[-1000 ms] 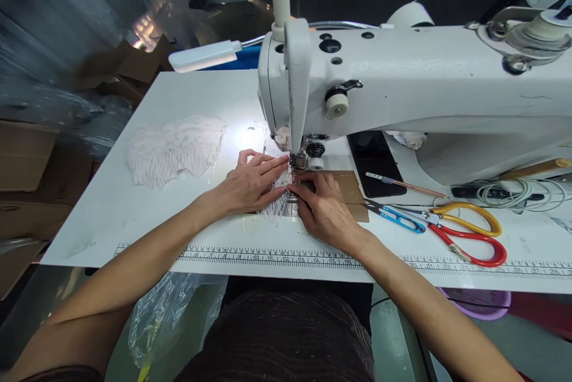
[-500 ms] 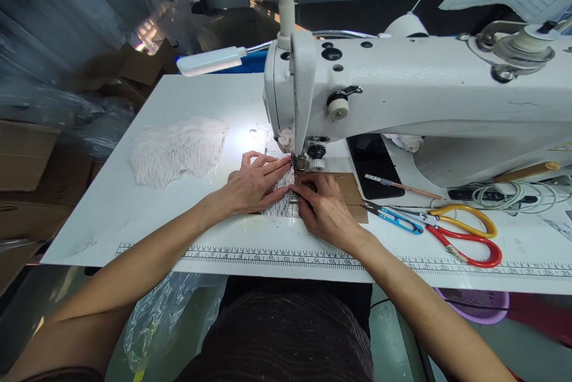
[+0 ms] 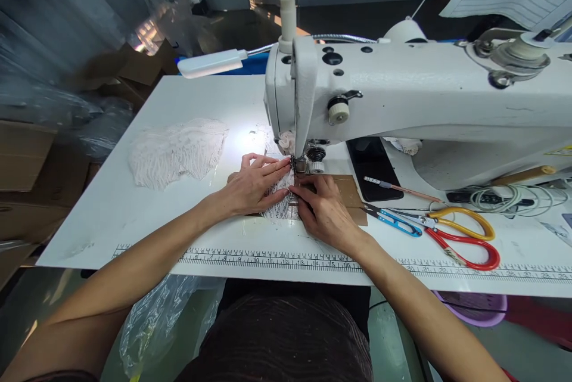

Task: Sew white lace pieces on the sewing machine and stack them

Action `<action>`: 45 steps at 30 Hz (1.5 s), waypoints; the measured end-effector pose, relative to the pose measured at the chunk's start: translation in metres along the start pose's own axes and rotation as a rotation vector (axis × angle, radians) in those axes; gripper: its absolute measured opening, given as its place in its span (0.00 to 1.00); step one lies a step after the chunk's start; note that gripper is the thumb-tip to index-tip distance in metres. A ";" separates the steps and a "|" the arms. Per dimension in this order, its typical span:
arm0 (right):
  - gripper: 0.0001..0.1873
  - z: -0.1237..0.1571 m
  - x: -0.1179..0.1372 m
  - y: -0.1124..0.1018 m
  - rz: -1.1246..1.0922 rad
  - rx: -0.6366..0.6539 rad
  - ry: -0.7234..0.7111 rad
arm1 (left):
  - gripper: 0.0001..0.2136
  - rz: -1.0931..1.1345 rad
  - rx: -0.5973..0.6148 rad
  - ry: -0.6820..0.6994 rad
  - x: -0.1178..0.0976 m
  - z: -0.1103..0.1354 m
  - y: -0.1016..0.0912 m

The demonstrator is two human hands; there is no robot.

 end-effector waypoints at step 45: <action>0.21 -0.004 0.002 0.005 0.149 -0.039 0.003 | 0.17 -0.084 -0.076 -0.067 -0.002 -0.004 0.003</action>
Point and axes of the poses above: each hand's wrist, its own z-axis away from the middle knuckle, its own y-axis out of the palm, x = y × z, the point moved 3 cm from there along -z, towards the middle knuckle, and after that the axes turned 12 degrees about y, right-handed, at the moved point
